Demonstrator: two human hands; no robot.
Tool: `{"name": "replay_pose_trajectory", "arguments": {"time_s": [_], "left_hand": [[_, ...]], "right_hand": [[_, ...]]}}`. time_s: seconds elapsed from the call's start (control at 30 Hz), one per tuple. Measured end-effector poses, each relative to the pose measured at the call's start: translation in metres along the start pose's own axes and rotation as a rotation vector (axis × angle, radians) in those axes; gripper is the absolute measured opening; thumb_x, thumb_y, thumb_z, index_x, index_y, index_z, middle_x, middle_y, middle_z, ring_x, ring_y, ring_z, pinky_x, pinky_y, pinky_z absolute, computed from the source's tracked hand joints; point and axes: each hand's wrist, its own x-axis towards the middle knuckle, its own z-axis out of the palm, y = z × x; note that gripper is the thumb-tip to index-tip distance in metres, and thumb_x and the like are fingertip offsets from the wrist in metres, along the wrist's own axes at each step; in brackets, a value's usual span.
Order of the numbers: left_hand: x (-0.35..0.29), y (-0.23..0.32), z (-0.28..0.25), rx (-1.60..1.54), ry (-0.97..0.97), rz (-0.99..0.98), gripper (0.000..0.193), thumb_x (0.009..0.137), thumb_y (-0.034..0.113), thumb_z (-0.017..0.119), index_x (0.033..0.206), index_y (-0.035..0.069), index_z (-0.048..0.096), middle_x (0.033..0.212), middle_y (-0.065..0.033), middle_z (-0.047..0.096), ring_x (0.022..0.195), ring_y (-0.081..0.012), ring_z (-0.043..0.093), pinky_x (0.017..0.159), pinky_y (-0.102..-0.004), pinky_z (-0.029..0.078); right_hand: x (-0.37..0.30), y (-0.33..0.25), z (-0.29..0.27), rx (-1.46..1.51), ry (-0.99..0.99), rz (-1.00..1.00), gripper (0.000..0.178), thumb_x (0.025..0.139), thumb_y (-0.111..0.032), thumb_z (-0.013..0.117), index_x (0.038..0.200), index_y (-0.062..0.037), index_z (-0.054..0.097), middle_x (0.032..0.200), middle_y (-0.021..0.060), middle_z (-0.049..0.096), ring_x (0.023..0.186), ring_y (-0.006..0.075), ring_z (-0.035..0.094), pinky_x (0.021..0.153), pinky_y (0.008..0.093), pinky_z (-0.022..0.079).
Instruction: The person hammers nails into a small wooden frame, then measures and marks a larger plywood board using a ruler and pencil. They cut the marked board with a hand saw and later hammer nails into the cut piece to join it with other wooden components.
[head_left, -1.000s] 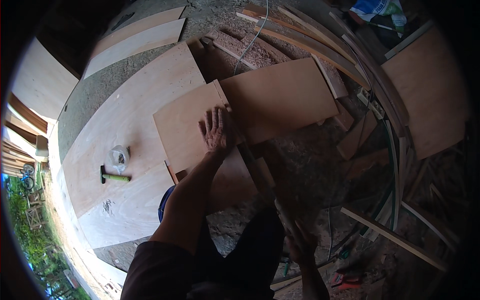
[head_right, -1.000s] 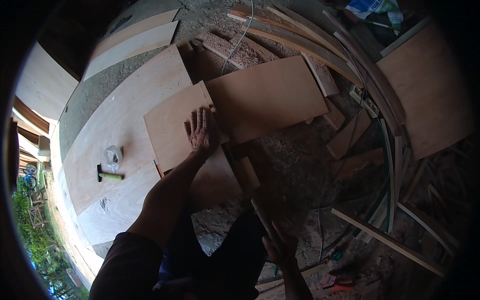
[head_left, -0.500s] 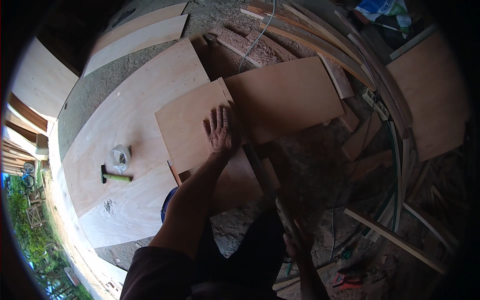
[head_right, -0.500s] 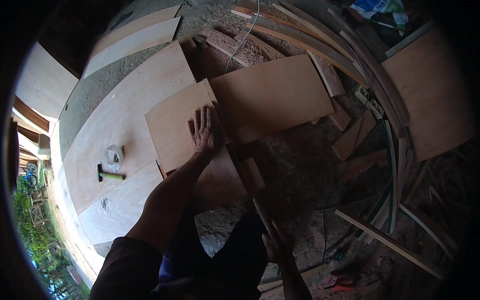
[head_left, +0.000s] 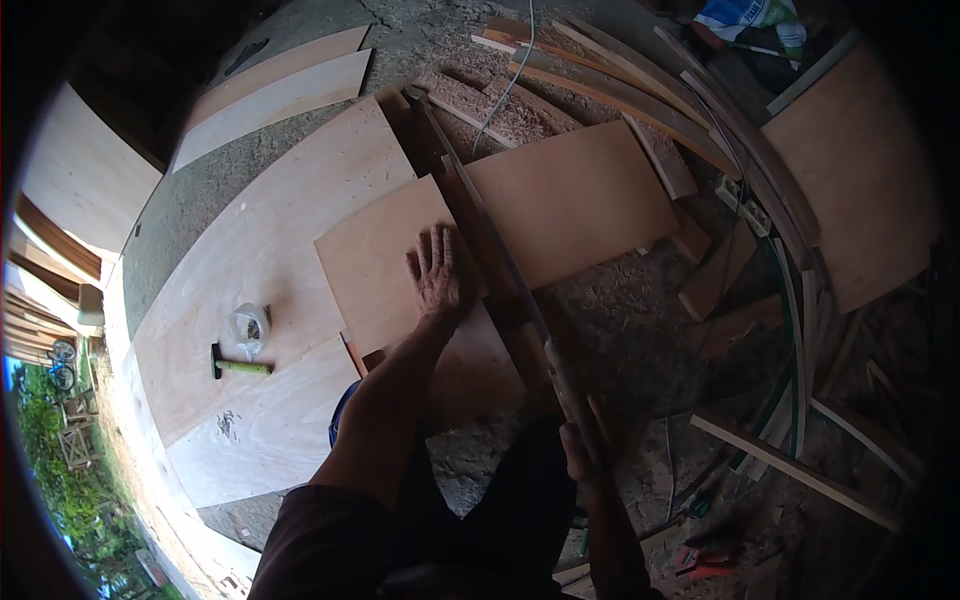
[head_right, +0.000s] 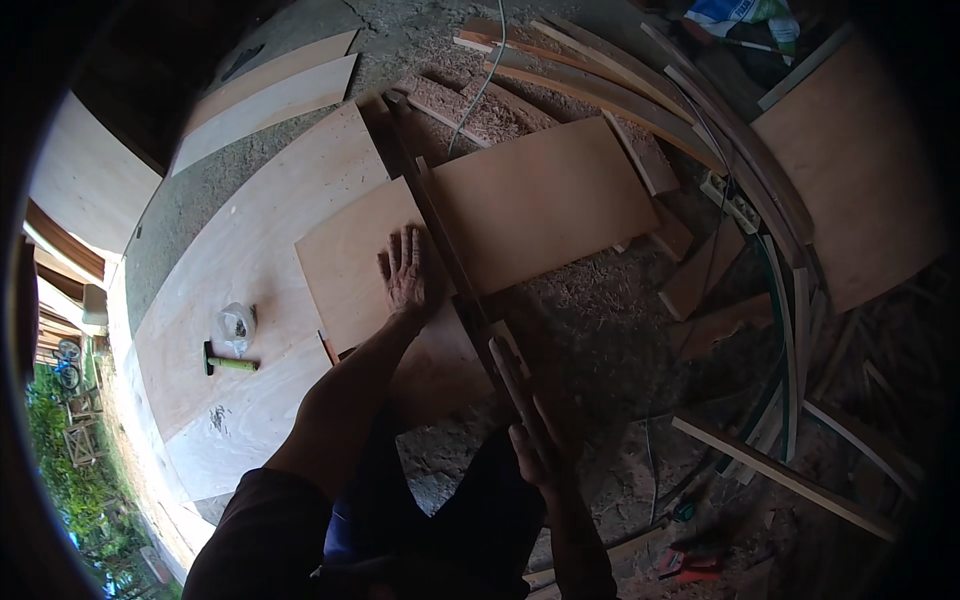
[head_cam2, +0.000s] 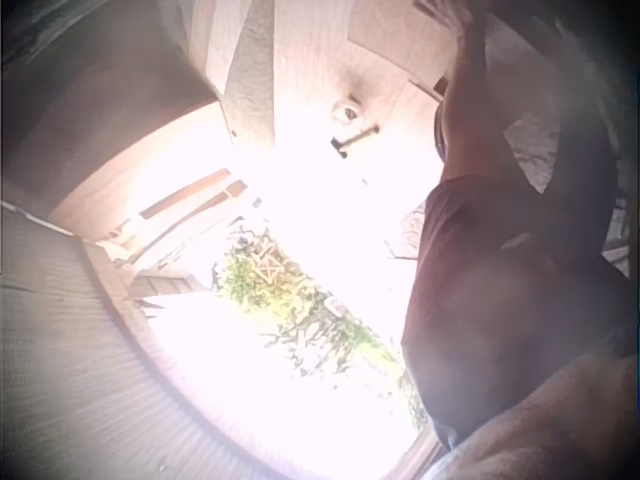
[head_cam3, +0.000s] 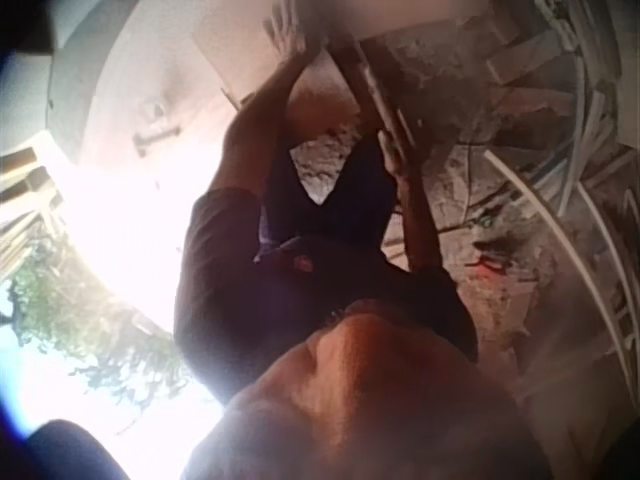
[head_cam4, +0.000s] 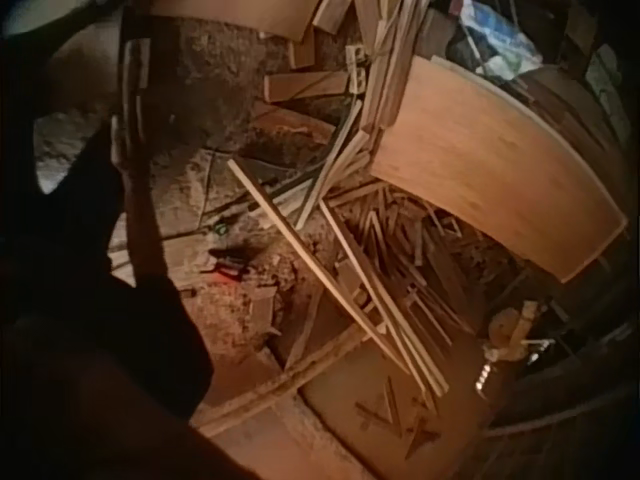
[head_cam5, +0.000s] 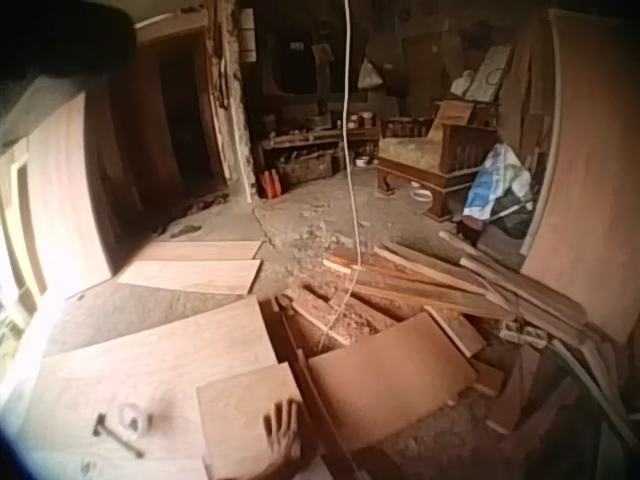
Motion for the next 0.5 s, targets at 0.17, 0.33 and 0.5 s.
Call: {"name": "replay_pose_trajectory", "arguments": {"time_s": [0.17,0.33,0.5], "left_hand": [[0.006,-0.059,0.004,-0.266,0.065,0.099,0.081,0.092,0.032,0.057,0.162,0.015,0.020,0.169,-0.0136,0.012,0.156,-0.0329,0.008,0.124,-0.0550,0.008],[-0.025,-0.055,-0.070,-0.174,-0.023,-0.662,0.111,0.081,0.054,0.075,0.163,0.016,0.010,0.168,-0.0177,0.012,0.154,-0.0399,0.011,0.123,-0.0555,0.018],[-0.064,-0.103,-0.076,-0.259,0.038,-0.807,0.122,0.073,0.059,0.081,0.162,0.016,0.009,0.161,-0.0188,0.025,0.145,-0.0422,0.029,0.116,-0.0572,0.031]], "right_hand": [[-0.026,0.018,-0.043,-0.159,-0.092,0.023,0.053,0.083,-0.017,0.076,0.133,-0.0051,0.062,0.119,0.0227,0.067,0.105,0.0387,0.067,0.091,0.0474,0.054],[-0.059,0.075,-0.096,-0.434,-0.253,-0.067,0.042,0.089,-0.013,0.068,0.131,-0.0112,0.066,0.111,0.0161,0.071,0.092,0.0365,0.070,0.080,0.0484,0.055],[-0.078,0.118,-0.096,-0.619,-0.436,-0.232,0.050,0.081,-0.012,0.068,0.131,-0.0156,0.066,0.112,0.0137,0.069,0.104,0.0324,0.066,0.088,0.0466,0.052]]}}
